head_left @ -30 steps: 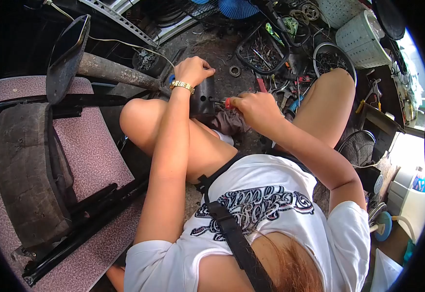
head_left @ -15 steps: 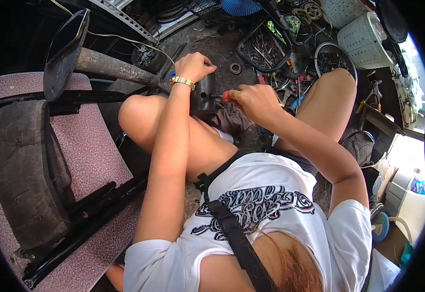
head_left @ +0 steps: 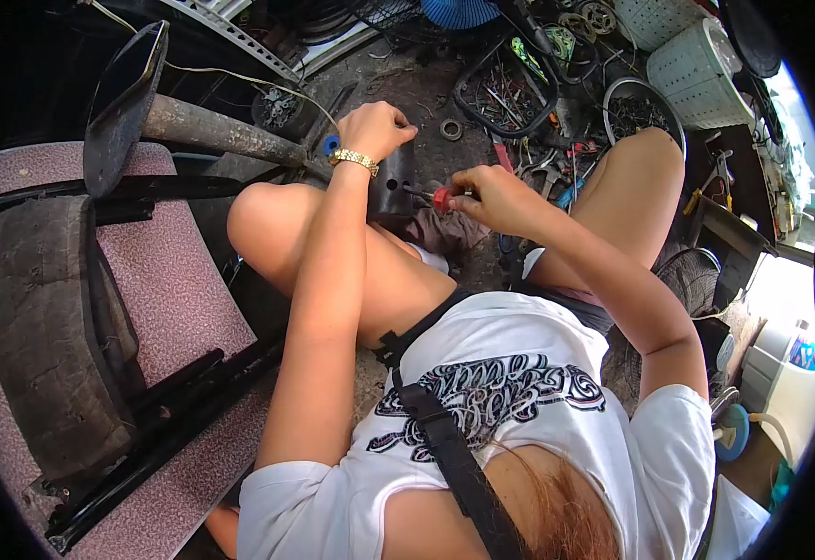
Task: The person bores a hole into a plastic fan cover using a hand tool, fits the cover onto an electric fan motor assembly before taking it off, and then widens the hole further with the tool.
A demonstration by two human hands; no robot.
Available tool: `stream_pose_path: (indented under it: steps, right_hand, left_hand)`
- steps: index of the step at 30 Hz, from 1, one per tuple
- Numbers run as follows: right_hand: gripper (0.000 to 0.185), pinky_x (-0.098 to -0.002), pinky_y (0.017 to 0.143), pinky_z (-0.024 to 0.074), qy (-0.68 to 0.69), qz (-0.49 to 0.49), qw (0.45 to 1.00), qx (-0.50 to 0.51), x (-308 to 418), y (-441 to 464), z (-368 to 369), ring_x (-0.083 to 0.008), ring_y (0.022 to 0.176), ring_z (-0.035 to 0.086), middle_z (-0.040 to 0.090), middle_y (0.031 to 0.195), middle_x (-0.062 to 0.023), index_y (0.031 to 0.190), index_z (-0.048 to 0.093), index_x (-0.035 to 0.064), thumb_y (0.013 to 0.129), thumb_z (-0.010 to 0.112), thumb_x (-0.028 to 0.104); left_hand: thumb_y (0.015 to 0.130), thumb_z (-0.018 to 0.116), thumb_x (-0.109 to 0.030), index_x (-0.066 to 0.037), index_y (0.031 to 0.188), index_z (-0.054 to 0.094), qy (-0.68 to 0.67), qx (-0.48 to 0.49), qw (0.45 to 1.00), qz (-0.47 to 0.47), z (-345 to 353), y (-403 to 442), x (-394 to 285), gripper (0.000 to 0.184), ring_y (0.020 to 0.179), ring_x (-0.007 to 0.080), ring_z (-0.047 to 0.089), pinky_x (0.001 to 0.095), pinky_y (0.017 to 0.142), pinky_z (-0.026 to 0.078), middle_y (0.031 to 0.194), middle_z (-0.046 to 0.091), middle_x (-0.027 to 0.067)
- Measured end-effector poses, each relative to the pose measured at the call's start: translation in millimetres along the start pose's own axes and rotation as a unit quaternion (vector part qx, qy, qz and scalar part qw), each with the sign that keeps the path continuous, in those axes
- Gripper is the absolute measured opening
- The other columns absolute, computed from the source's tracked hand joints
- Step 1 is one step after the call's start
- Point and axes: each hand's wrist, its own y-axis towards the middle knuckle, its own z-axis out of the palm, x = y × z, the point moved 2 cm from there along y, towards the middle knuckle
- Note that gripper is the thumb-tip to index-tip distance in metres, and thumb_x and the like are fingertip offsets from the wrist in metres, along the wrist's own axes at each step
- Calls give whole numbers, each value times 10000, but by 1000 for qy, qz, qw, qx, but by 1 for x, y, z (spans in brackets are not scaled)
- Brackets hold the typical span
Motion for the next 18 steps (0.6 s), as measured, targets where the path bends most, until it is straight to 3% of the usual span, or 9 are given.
stream_pose_path:
  steps: [6,12,15,18]
  right_hand:
    - [240,-421,748,493,33,-1,999,-5,1,-7,0,-364,861,661,681,896,-214,981,664,-14,855,674,191]
    - [301,-424,818,520,-39,21,999,-17,7,-8,3,-362,924,668,695,994,-198,1065,673,10,867,637,233]
    - [236,-413,761,503,-5,7,1000,-14,-2,-10,1,-348,889,664,684,952,-207,1030,657,9,867,660,180]
    - [216,-379,672,500,56,-18,998,-1,-8,-8,4,-271,753,666,680,840,-156,1008,643,-1,888,653,178]
  left_hand:
    - [743,723,-428,-209,913,779,-2,4,1000,-6,2,2,4,283,866,296,691,394,780,528,882,725,109]
    - [741,726,-425,-214,907,780,-1,-3,1000,4,1,0,1,273,858,297,693,397,772,529,876,724,110]
    - [742,727,-422,-214,907,780,-2,1,1000,0,2,2,3,270,857,298,692,397,768,530,877,724,112]
    - [742,728,-422,-213,907,779,-4,-1,1000,1,0,0,2,271,852,296,692,394,766,530,873,723,112]
